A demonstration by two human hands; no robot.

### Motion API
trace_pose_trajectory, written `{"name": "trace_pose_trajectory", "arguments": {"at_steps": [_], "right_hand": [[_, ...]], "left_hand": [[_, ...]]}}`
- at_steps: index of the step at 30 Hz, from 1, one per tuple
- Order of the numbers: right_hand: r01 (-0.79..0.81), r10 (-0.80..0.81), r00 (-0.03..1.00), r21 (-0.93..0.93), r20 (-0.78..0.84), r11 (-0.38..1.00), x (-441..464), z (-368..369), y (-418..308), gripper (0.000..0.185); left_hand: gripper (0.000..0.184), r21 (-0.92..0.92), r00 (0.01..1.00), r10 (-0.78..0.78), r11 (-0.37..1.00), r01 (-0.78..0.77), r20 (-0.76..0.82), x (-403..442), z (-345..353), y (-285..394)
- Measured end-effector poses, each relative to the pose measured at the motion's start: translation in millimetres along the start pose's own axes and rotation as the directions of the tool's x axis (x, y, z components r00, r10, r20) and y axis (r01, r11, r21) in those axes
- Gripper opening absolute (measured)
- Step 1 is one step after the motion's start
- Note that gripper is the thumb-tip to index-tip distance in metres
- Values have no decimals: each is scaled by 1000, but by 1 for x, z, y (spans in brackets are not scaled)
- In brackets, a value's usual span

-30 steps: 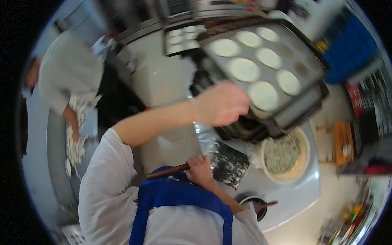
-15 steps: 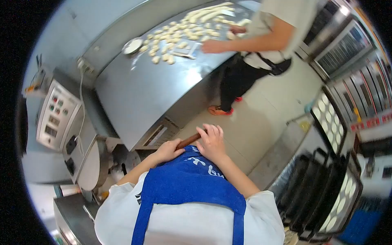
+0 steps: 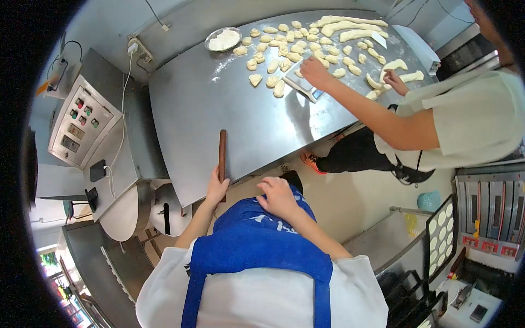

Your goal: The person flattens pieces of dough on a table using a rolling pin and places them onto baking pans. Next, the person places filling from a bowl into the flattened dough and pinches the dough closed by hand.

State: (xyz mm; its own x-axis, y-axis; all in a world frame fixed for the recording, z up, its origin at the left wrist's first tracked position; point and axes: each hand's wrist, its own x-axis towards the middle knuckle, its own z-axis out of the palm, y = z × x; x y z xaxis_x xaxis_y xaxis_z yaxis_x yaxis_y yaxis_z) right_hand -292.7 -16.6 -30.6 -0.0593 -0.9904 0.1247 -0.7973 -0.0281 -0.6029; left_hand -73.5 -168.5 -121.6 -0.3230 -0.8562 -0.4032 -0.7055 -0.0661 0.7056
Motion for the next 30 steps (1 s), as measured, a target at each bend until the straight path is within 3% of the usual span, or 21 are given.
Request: {"name": "trace_pose_trajectory", "arguments": {"at_steps": [2, 3, 4, 6, 9, 15, 17, 18, 20, 21, 23, 24, 26, 28, 30], "right_hand": [[-12, 12, 1000, 13, -2, 1000, 27, -17, 31, 31], [-6, 6, 1000, -11, -1, 1000, 40, -26, 48, 30], [-2, 2, 1000, -31, -3, 1000, 53, -35, 63, 29], [-4, 6, 997, -22, 80, 1000, 78, -52, 90, 29], [43, -40, 986, -15, 165, 999, 113, -62, 124, 28], [154, -148, 957, -2, 250, 988, 162, -44, 145, 23], [190, -173, 960, -63, 219, 980, 163, -26, 142, 20], [112, -97, 982, -85, 164, 990, 159, -19, 140, 20], [174, -169, 975, -25, 145, 984, 151, -6, 142, 19], [84, -80, 994, -52, 77, 995, 144, -3, 144, 19], [-23, 39, 984, -91, 173, 996, 124, 7, 145, 23], [-113, 123, 987, -102, 103, 988, 111, 8, 143, 23], [-355, 371, 924, -153, 90, 922, 83, 0, 140, 21], [-550, 519, 831, -152, -203, 821, 36, 7, 130, 19], [-707, 624, 657, -60, -422, 704, -11, 35, 121, 23]], "left_hand": [[64, 13, 964, 155, 988, -156, -215, 16, 17, 35], [57, 48, 951, 217, 976, -212, -218, 20, 15, 63], [57, 52, 950, 210, 978, -204, -230, 33, 25, 67], [48, 285, 952, 216, 947, -149, -219, 64, 44, 62], [44, 277, 938, 190, 955, -108, -289, 88, 49, 97], [52, 401, 848, 457, 854, -332, -270, 140, 48, 77], [57, 399, 896, 352, 888, -228, -270, 157, 38, 74], [58, 462, 884, 398, 850, -255, -244, 162, 32, 76], [61, 529, 861, 478, 783, -328, -175, 186, 20, 75], [61, 549, 853, 494, 766, -336, -167, 196, 16, 75], [61, 548, 797, 586, 719, -429, -145, 234, 11, 55], [59, 582, 773, 624, 673, -456, -116, 247, 7, 53], [58, 608, 708, 705, 571, -552, -19, 277, 1, 53], [57, 623, 705, 708, 568, -539, -35, 307, -2, 51], [57, 609, 694, 719, 532, -589, 43, 327, -12, 53]]}}
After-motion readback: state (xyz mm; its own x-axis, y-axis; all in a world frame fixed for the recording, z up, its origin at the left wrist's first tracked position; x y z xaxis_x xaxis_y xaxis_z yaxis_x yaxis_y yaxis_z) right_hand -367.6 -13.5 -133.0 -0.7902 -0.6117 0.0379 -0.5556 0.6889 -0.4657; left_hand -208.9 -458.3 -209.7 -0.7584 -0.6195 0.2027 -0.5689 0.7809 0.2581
